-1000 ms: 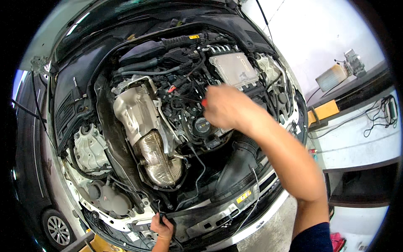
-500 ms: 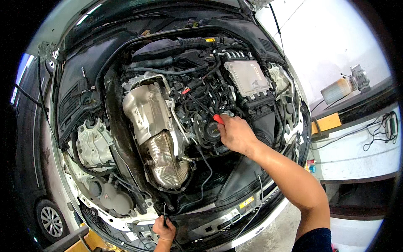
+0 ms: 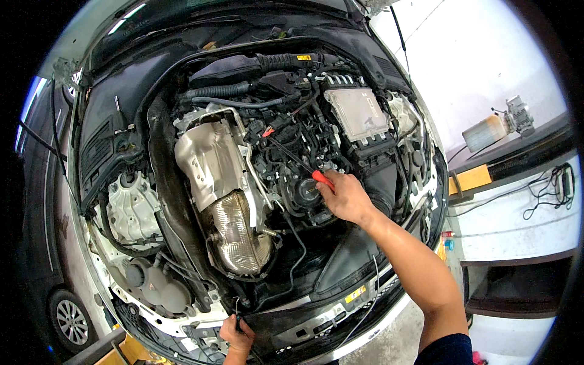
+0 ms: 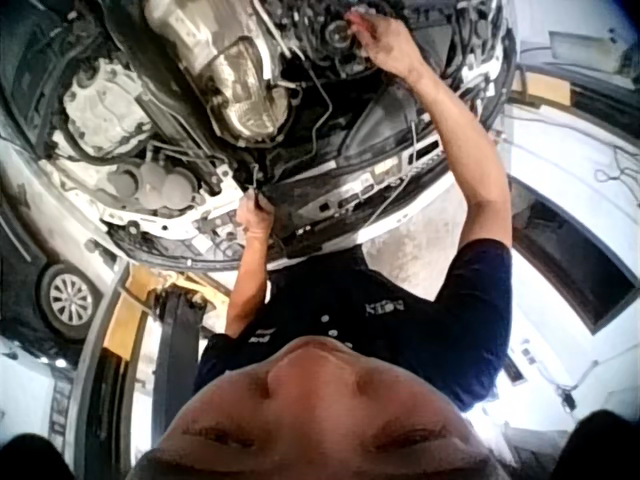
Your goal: The person uses a screwdriver and pliers to disconnect electrical connectors and hoses from a car engine. They manipulate various parts of the engine block and surrounding components by hand and with tools while leaning over the front of the vehicle.
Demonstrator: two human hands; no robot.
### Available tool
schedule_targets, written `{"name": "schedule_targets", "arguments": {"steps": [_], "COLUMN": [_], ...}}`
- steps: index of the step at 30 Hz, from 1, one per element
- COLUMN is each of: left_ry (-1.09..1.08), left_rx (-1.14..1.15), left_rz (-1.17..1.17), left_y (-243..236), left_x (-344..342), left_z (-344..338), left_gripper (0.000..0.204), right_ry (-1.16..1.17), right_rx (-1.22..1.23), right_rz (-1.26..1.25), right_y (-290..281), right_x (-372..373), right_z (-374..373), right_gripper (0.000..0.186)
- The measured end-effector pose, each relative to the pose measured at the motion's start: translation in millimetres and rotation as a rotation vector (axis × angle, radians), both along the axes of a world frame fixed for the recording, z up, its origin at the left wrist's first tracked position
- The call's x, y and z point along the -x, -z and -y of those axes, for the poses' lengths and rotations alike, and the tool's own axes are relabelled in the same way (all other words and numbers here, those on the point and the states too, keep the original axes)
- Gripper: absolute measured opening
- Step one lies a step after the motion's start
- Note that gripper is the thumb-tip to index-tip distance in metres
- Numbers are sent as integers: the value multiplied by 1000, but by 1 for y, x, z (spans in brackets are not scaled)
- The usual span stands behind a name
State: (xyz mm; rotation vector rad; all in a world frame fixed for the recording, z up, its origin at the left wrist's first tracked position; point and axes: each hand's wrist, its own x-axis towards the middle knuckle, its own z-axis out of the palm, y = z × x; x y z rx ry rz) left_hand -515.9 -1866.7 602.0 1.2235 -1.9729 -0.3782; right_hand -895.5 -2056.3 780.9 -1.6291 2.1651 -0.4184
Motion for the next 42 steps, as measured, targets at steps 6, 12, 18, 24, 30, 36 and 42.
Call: {"name": "schedule_targets", "arguments": {"steps": [6, 12, 18, 24, 30, 36, 42], "left_ry": [14, 1, -13, -18, -17, -13, -17], "left_rx": [-2, -18, -42, -47, -43, -9, 17], "left_rz": [9, 7, 42, 36, 34, 34, -12], "left_y": [1, 2, 2, 1, 4, 4, 5], "left_x": [-1, 1, -1, 1, -2, 0, -2], "left_z": [0, 0, -3, -3, -5, -3, -1], "left_gripper": [47, 46, 45, 46, 46, 43, 40], "right_ry": [27, 48, 57, 37, 48, 32, -158], "right_rx": [17, 49, 22, 33, 42, 24, -35], "right_rz": [95, 140, 168, 167, 194, 117, -74], "right_y": [9, 22, 26, 26, 32, 18, -43], "right_x": [4, 12, 14, 18, 19, 16, -2], "right_z": [-3, -7, -9, -10, -12, -7, 24], "right_gripper": [27, 28, 28, 26, 25, 25, 30]}}
